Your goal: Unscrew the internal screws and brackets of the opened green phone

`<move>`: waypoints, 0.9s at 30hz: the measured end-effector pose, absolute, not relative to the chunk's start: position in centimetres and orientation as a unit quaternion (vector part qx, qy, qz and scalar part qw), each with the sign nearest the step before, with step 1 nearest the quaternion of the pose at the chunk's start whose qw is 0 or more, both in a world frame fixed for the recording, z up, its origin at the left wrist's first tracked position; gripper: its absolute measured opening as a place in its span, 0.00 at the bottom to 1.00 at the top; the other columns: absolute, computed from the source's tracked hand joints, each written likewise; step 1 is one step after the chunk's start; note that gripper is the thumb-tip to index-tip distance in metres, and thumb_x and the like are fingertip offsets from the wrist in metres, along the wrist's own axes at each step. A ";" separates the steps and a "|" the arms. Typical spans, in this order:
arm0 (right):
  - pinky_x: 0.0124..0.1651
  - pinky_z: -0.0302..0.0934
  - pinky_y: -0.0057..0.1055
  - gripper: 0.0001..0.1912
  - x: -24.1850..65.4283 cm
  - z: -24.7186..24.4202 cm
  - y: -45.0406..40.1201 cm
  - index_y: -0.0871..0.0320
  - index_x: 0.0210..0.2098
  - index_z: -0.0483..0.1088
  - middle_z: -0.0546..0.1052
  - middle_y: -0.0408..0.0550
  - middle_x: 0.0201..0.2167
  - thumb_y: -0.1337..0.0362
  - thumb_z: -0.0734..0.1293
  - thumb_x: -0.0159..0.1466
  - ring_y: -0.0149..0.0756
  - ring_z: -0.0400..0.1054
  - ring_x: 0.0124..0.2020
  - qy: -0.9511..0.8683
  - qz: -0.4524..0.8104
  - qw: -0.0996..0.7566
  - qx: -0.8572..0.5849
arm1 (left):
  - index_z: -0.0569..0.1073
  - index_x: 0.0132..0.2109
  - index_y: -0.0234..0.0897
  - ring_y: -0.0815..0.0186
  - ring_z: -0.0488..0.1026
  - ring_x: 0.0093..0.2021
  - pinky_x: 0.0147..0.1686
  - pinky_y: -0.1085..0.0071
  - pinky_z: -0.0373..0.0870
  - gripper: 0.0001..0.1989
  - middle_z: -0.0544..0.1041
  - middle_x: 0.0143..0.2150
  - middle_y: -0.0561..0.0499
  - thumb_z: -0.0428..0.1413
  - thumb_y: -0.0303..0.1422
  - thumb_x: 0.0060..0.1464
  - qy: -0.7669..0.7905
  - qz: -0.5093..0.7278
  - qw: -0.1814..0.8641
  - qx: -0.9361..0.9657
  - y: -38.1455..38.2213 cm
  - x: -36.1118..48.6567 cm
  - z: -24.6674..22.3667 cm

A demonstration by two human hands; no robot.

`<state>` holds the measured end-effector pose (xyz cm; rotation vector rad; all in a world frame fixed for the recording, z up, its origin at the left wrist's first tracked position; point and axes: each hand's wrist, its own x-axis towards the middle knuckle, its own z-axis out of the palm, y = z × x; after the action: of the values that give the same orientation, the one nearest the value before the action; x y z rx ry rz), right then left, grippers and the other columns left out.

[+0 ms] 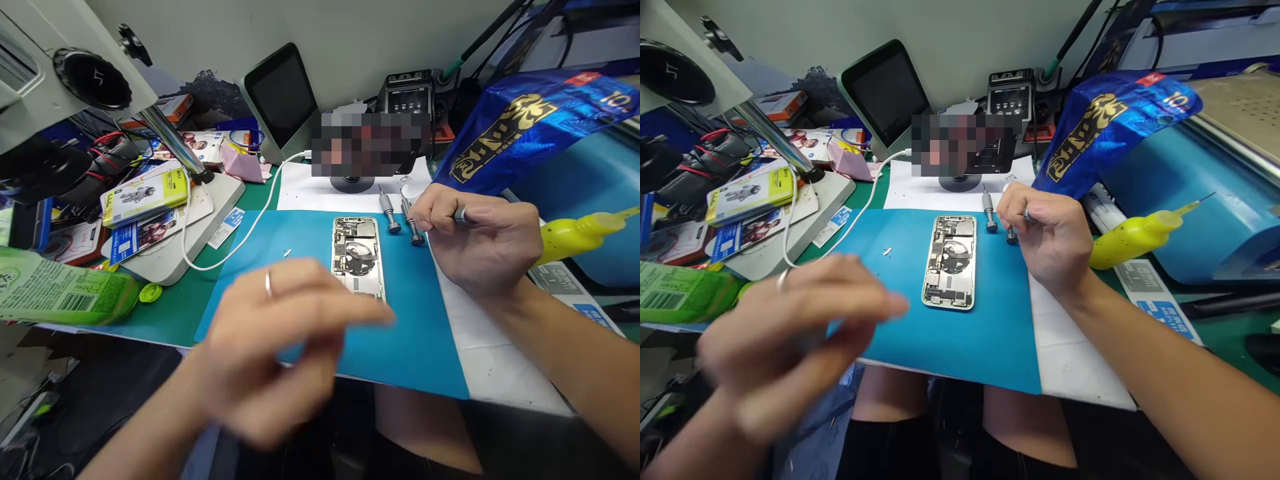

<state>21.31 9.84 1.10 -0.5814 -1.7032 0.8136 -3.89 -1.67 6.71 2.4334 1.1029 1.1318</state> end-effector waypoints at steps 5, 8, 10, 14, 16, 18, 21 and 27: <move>0.31 0.51 0.38 0.27 22.5 1.2 11.0 0.55 0.19 0.50 0.56 0.46 0.19 0.51 0.57 0.72 0.36 0.54 0.24 -0.755 0.320 0.517 -0.247 | 0.80 0.47 0.35 0.65 0.74 0.35 0.35 0.67 0.67 0.13 0.80 0.38 0.50 0.53 0.25 0.59 0.350 0.248 0.102 0.898 9.1 -5.1 6.0; 0.30 0.46 0.36 0.28 23.2 1.2 11.5 0.57 0.19 0.48 0.53 0.44 0.19 0.54 0.60 0.72 0.33 0.50 0.23 -0.781 0.287 0.487 -0.266 | 0.80 0.48 0.37 0.59 0.76 0.43 0.38 0.65 0.67 0.15 0.81 0.44 0.48 0.52 0.27 0.59 0.351 0.193 0.051 0.915 12.7 -4.5 4.7; 0.32 0.47 0.36 0.27 23.6 1.2 11.8 0.57 0.19 0.49 0.53 0.43 0.18 0.59 0.62 0.71 0.32 0.50 0.24 -0.800 0.270 0.458 -0.277 | 0.81 0.47 0.37 0.57 0.77 0.44 0.38 0.64 0.67 0.15 0.81 0.44 0.47 0.51 0.29 0.59 0.346 0.181 0.004 0.921 13.6 -4.4 3.8; 0.35 0.50 0.36 0.21 23.9 1.0 12.2 0.57 0.20 0.53 0.60 0.44 0.20 0.66 0.61 0.68 0.33 0.55 0.27 -0.833 0.252 0.396 -0.294 | 0.81 0.44 0.35 0.57 0.76 0.39 0.34 0.64 0.65 0.15 0.80 0.40 0.45 0.49 0.30 0.61 0.325 0.155 -0.063 0.931 13.2 -5.0 2.6; 0.36 0.50 0.36 0.19 23.9 0.8 12.4 0.57 0.19 0.54 0.62 0.44 0.20 0.68 0.61 0.66 0.33 0.56 0.28 -0.849 0.241 0.367 -0.295 | 0.80 0.39 0.36 0.60 0.74 0.35 0.32 0.64 0.62 0.14 0.79 0.36 0.46 0.49 0.31 0.61 0.321 0.162 -0.073 0.930 12.9 -5.3 2.5; 0.37 0.49 0.37 0.18 23.9 0.4 12.6 0.57 0.19 0.55 0.62 0.44 0.21 0.68 0.61 0.65 0.34 0.55 0.28 -0.864 0.218 0.345 -0.295 | 0.77 0.33 0.37 0.62 0.70 0.30 0.29 0.65 0.58 0.12 0.76 0.30 0.48 0.49 0.30 0.59 0.316 0.189 -0.080 0.926 12.6 -5.2 2.6; 0.38 0.44 0.37 0.17 23.7 -0.4 12.9 0.58 0.20 0.54 0.60 0.42 0.21 0.69 0.62 0.63 0.33 0.53 0.28 -0.884 0.171 0.327 -0.286 | 0.66 0.22 0.39 0.67 0.59 0.23 0.25 0.65 0.49 0.12 0.66 0.21 0.52 0.51 0.31 0.54 0.286 0.230 -0.064 0.928 12.1 -4.9 2.8; 0.39 0.42 0.38 0.17 23.5 -1.2 12.9 0.59 0.20 0.51 0.58 0.41 0.20 0.70 0.63 0.61 0.32 0.50 0.27 -0.919 0.120 0.281 -0.251 | 0.51 0.20 0.40 0.68 0.45 0.21 0.23 0.64 0.42 0.15 0.55 0.18 0.56 0.50 0.33 0.48 0.253 0.185 0.024 0.949 11.2 -4.5 3.1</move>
<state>23.47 12.91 -1.19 -0.6729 -2.4619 0.3219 -4.52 11.20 3.13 2.9382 0.7819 0.5711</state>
